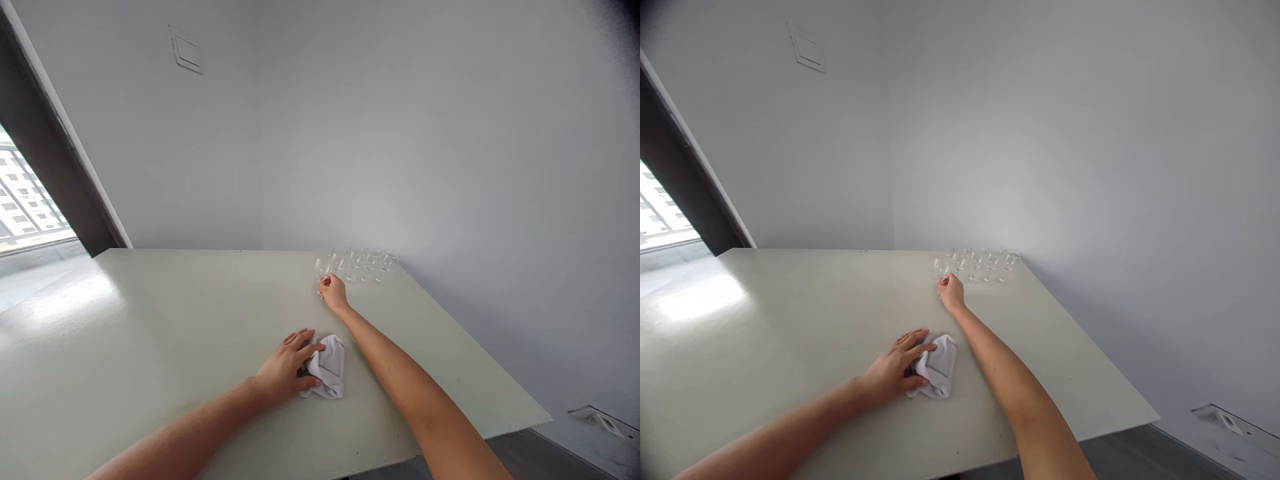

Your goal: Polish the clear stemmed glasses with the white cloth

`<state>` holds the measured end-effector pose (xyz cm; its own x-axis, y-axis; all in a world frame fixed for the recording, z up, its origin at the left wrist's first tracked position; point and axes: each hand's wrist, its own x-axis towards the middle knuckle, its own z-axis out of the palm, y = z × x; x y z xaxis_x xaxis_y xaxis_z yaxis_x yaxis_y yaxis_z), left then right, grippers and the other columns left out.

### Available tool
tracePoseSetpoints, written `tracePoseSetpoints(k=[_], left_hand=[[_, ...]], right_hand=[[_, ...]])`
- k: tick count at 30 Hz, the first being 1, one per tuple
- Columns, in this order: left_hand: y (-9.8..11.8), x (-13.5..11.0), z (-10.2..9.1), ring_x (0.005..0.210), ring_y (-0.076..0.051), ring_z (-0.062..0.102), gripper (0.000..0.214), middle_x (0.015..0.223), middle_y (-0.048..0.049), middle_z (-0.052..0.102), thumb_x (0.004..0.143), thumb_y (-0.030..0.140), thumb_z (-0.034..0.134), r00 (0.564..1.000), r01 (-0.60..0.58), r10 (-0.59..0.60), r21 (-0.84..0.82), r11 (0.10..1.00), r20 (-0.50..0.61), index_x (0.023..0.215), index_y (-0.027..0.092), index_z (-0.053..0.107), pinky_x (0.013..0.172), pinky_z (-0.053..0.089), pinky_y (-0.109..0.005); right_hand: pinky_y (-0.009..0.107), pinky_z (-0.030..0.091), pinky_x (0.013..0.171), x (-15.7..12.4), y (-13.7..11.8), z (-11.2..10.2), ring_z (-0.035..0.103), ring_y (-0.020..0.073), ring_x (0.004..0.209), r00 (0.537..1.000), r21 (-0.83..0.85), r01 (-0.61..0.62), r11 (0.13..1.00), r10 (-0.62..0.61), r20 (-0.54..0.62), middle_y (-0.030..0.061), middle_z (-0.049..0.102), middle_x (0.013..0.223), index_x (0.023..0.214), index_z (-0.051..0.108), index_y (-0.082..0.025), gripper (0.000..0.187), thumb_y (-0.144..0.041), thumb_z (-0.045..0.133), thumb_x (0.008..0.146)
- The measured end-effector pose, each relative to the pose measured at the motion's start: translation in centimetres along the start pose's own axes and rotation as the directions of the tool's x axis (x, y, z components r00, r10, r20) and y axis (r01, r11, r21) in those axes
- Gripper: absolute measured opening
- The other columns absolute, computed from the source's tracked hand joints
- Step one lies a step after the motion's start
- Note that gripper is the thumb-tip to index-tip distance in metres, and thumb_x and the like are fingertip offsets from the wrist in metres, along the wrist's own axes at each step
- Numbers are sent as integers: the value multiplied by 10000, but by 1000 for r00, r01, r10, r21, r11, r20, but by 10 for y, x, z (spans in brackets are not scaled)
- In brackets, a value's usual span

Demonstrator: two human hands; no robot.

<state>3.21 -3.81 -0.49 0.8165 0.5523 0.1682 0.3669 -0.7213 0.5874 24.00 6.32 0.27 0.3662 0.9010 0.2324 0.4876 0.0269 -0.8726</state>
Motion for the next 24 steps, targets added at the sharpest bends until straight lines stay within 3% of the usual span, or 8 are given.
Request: tracePoseSetpoints(k=[10, 15, 20, 24], left_hand=[[0, 0, -3, 1262, -281, 301, 604, 1371, -69, 355, 685, 500, 611, 1000, -4, 4, 26, 1000, 3, 1233, 294, 460, 1045, 240, -443], [3, 0, -5, 1221, -268, 358, 553, 1331, -78, 405, 701, 476, 605, 999, -27, 26, -20, 999, -28, 1202, 269, 493, 1024, 277, -414], [-1, 1, -6, 1153, -253, 439, 503, 1279, -71, 462, 697, 402, 629, 995, -4, -18, -213, 977, -101, 1169, 273, 509, 961, 348, -388], [-4, 2, -7, 1057, -220, 502, 262, 1231, -60, 495, 681, 296, 637, 985, 45, -104, -382, 923, -135, 927, 218, 594, 863, 415, -329]], right_hand=[[225, 443, 481, 29, 12, 19, 524, 85, 518, 996, 14, -57, 998, 58, -67, 28, 564, 801, 850, 511, -161, 140, -250, 486, 745], [236, 428, 524, 28, 9, 13, 526, 104, 575, 997, -3, -56, 998, 56, -57, 42, 559, 815, 910, 529, -139, 217, -240, 501, 720], [257, 396, 623, -8, 0, -24, 489, 127, 645, 996, -38, -3, 999, 0, -85, 5, 520, 751, 1002, 524, -164, 310, -286, 513, 716], [228, 342, 533, -70, -18, -57, 408, 108, 537, 998, -22, 56, 998, -56, -18, -41, 429, 585, 808, 535, -190, 192, -355, 439, 787]])
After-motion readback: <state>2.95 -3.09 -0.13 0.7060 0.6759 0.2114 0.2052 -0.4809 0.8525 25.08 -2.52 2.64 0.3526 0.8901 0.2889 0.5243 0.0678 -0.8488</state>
